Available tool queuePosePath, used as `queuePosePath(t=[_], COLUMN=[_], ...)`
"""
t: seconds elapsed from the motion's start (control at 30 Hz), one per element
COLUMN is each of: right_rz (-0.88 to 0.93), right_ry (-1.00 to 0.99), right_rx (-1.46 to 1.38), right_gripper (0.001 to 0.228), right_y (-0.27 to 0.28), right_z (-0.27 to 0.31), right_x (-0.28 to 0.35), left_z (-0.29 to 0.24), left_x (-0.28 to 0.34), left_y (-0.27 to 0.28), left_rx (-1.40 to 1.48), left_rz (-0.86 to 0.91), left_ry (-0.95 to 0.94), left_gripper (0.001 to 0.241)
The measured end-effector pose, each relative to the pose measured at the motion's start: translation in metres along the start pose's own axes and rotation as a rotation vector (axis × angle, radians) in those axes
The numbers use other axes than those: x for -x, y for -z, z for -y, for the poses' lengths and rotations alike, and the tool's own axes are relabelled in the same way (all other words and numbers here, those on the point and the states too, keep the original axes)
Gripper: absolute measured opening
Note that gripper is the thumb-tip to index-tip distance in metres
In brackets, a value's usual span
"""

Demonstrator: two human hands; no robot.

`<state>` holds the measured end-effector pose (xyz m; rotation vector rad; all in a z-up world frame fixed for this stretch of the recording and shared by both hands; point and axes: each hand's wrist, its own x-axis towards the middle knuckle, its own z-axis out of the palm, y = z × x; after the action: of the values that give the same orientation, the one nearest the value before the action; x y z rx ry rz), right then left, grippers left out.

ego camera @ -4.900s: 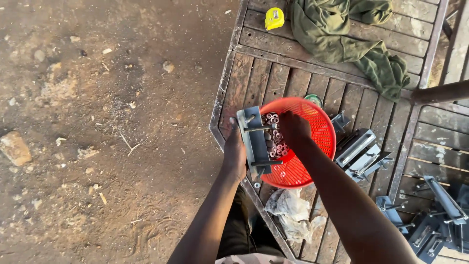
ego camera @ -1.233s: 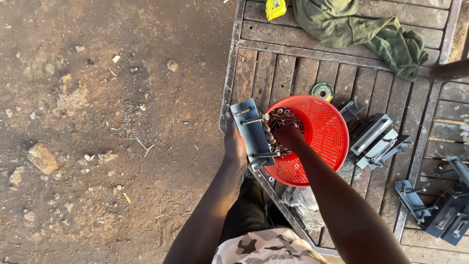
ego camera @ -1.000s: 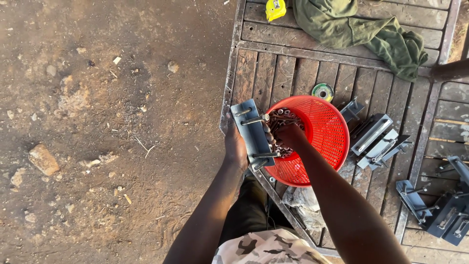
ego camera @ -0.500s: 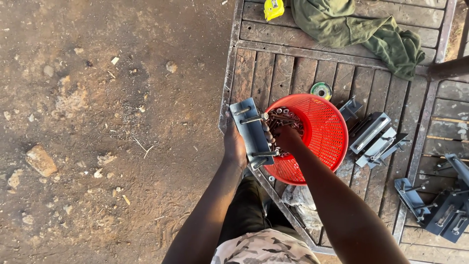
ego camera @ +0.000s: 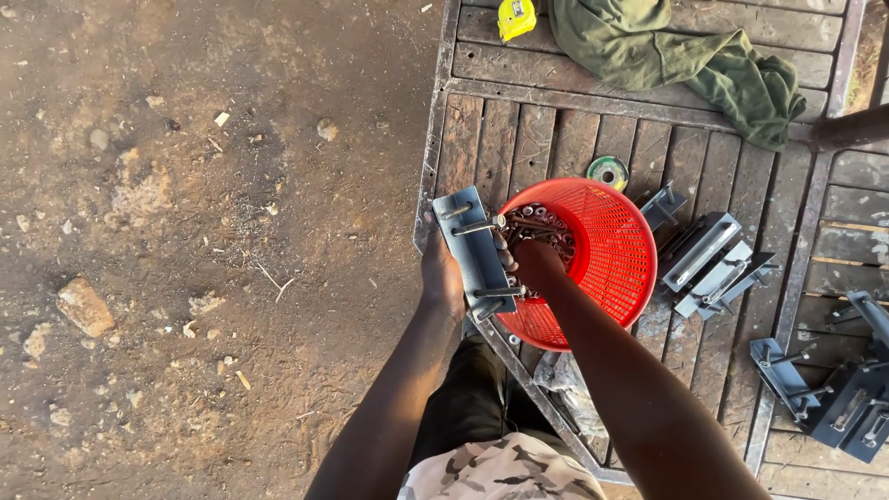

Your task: Assembling small metal brackets by manually inserting bolts into pre-drilled holes on a workbench.

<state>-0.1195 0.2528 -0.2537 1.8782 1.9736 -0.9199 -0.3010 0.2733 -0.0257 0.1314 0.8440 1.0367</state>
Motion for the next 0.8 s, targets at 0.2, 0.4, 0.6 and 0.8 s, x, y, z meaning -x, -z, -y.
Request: queuePosePath(t=[0.2,0.4,0.6,0.8], right_rz=[0.075,0.104,0.129,0.196], right_ry=[-0.047,-0.058,-0.169,-0.083], right_rx=[-0.036,-0.086,-1.218,-1.627], right_gripper=[0.017,0.029,0.022,0.005], right_y=[0.041,0.045,0.045,0.164], right_z=[0.032,0.032,-0.002,0.021], right_x=[0.021,0.022,-0.009,0.047], left_z=[0.002,0.003,-0.003,-0.002], left_x=[-0.005,-0.005,0.006,0.004], left_y=[0.004,0.004,-0.011,-0.005], left_rx=[-0.024,-0.009,-0.025,-0.039], left_rz=[0.011,-0.004,-0.048,-0.052], left_ry=[0.003,0.001,-0.037,-0.03], left_gripper=[0.089,0.089,0.078,0.079])
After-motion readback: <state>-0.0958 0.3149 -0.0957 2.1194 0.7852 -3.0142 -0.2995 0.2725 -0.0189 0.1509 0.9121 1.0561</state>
